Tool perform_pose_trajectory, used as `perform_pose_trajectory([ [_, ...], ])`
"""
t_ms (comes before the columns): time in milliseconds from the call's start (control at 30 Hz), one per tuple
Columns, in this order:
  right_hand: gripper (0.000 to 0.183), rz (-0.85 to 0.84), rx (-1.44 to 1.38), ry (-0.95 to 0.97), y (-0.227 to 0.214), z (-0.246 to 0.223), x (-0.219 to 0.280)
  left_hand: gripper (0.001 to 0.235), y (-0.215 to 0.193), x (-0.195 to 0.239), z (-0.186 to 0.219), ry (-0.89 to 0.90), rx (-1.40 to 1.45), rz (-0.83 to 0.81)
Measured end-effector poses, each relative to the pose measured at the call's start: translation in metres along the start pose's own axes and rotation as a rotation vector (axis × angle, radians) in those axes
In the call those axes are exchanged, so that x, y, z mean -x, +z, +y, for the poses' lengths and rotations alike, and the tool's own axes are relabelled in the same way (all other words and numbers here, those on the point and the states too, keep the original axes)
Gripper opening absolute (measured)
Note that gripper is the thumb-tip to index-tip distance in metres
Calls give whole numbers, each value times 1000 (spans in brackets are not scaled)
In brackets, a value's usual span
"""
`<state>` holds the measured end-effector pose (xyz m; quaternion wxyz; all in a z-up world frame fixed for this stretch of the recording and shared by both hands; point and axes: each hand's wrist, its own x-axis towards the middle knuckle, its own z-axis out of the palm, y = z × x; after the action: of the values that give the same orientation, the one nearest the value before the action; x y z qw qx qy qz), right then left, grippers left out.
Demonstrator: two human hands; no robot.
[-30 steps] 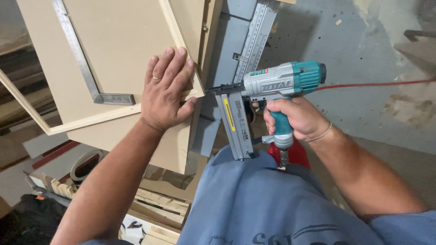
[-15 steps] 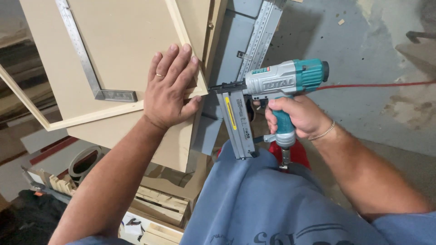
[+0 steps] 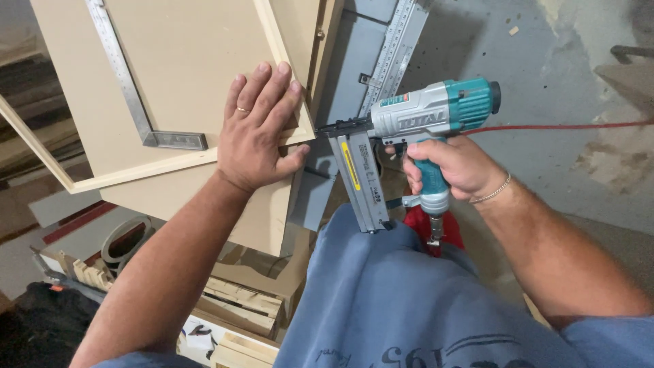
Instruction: Assembling a wooden frame by aligning thin wood strips, applying wood glue, and securing joints with a pneumatic nail gun.
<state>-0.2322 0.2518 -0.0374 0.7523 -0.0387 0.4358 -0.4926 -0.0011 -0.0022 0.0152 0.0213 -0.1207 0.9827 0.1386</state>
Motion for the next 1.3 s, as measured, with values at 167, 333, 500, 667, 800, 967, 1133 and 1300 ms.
perform_pose_trajectory([
  [167, 28, 135, -14, 104, 2, -3, 0, 81, -3, -2, 2, -4, 14, 12],
  [333, 34, -16, -25, -2, -15, -4, 20, 78, -2, 0, 1, -2, 9, 29],
  [500, 33, 158, 85, -205, -4, -34, 62, 78, 12, -2, -1, 13, -31, 219],
  [667, 16, 346, 809, -240, -22, -73, 92, 79, 8, -3, 2, 1, -54, 223],
  [800, 37, 451, 1074, -349, 5, -119, 87, 81, 7, -2, 5, -13, -88, 275],
  [967, 92, 413, 1980, -416, 7, -164, 44, 81, 11, 2, 2, -46, -101, 214],
  [1133, 70, 463, 2415, -1020, -41, -179, -43, 81, 0, -3, -4, -51, -65, 213],
  [1300, 59, 336, 2536, -1193, -57, -185, -94, 86, 9, 6, 0, -74, -10, 242],
])
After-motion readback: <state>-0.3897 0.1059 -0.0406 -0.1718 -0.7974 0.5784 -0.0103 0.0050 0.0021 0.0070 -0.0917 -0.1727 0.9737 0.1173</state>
